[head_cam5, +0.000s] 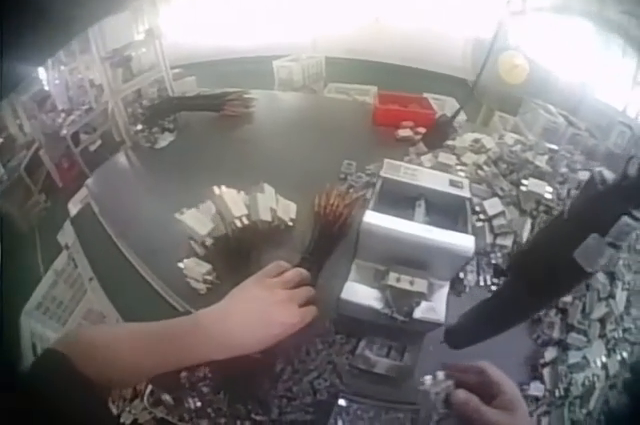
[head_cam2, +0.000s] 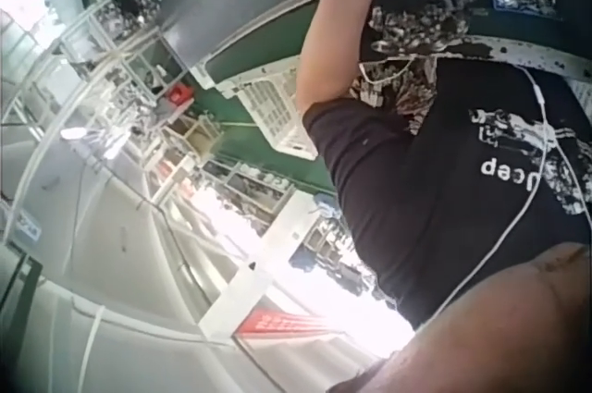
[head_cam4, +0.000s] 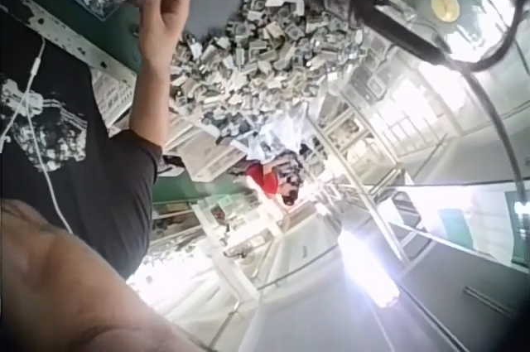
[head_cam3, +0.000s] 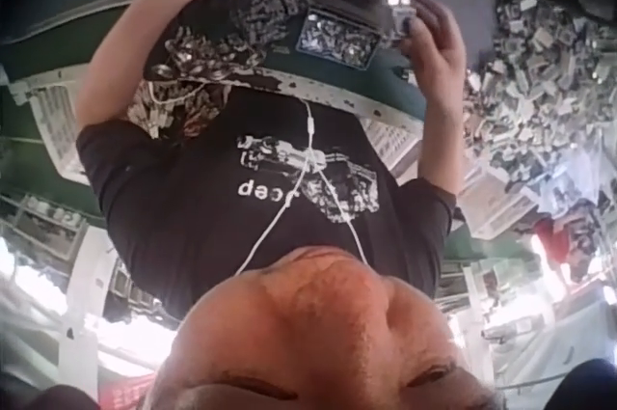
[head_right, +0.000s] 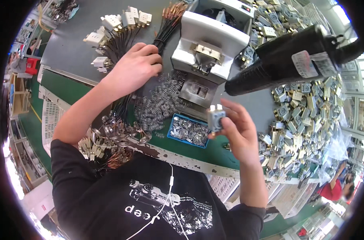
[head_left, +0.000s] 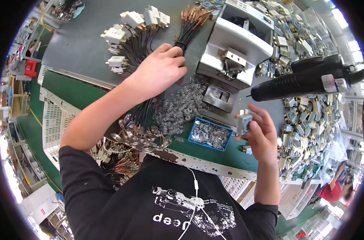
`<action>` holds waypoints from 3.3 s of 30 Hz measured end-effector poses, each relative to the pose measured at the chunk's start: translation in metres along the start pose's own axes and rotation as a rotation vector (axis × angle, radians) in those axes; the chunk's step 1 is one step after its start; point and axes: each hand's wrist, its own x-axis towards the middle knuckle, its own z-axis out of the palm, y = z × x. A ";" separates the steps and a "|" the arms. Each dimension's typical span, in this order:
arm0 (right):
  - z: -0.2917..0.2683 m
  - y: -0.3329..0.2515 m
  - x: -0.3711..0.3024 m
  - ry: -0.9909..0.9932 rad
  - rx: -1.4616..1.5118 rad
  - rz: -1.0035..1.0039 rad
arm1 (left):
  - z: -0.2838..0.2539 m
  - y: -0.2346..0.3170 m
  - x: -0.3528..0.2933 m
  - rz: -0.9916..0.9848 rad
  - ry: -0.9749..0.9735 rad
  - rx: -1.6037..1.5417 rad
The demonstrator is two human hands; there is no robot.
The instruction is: Assembling electronic modules by connecting wire harnesses and securing them with an electric screwdriver.
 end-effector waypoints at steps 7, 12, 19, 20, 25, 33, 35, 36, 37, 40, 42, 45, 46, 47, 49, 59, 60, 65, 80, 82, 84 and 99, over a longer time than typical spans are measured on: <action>0.020 -0.005 0.001 -0.039 -0.260 -0.074 | -0.010 0.004 0.003 -0.141 0.041 -0.370; 0.030 0.002 0.017 -0.032 -0.806 -0.301 | -0.022 -0.002 0.001 -0.177 0.085 -0.550; 0.033 0.011 0.067 -0.016 -1.279 -0.649 | -0.030 -0.005 0.001 -0.285 0.088 -0.717; 0.033 0.010 0.067 -0.031 -1.278 -0.651 | -0.030 -0.005 -0.002 -0.289 0.086 -0.734; 0.034 0.014 0.061 0.069 -1.434 -0.710 | -0.028 -0.004 -0.009 -0.312 0.053 -0.778; 0.067 0.013 0.026 -0.200 -1.276 -0.782 | -0.031 -0.005 -0.010 -0.259 0.094 -0.775; 0.099 0.023 0.018 -0.485 -1.239 -0.709 | -0.037 -0.008 -0.009 -0.296 0.057 -0.836; 0.109 0.031 0.020 -0.545 -1.220 -0.679 | -0.038 -0.009 -0.010 -0.294 0.055 -0.832; 0.110 0.038 0.022 -0.616 -1.202 -0.648 | -0.039 -0.009 -0.011 -0.287 0.079 -0.806; 0.110 0.033 0.025 -0.675 -1.067 -0.580 | -0.045 -0.013 -0.016 -0.289 0.121 -0.785; 0.105 0.029 0.024 -0.665 -0.954 -0.543 | -0.051 -0.015 -0.023 -0.302 0.144 -0.789; 0.097 0.022 0.023 -0.670 -0.789 -0.452 | -0.062 -0.016 -0.032 -0.361 0.015 -0.820; 0.099 0.023 0.022 -0.671 -0.792 -0.456 | -0.064 -0.016 -0.032 -0.360 0.018 -0.817; 0.105 0.025 0.020 -0.640 -0.861 -0.468 | -0.068 -0.016 -0.032 -0.357 -0.042 -0.820; 0.113 0.036 0.017 -0.585 -1.028 -0.521 | -0.069 -0.016 -0.032 -0.343 -0.105 -0.838; 0.086 -0.006 0.015 -0.439 -0.781 -0.252 | -0.077 -0.020 -0.028 -0.481 -0.263 -0.946; 0.076 -0.012 0.016 -0.322 -0.862 -0.329 | -0.071 -0.018 -0.028 -0.419 -0.209 -0.946; 0.064 -0.041 0.034 -0.178 -1.371 -0.569 | -0.037 -0.016 -0.018 -0.284 -0.093 -0.705; 0.036 -0.004 0.024 0.122 -1.304 -0.397 | -0.026 0.020 0.025 -0.012 0.276 -0.665; 0.027 0.006 0.018 0.099 -1.279 -0.338 | -0.017 0.031 0.037 0.031 0.218 -0.689; 0.030 0.011 0.015 0.129 -0.993 -0.331 | -0.006 0.038 0.044 0.090 0.209 -0.686; 0.015 0.040 -0.008 0.032 -0.696 -0.393 | 0.001 0.055 0.055 0.101 0.060 -0.570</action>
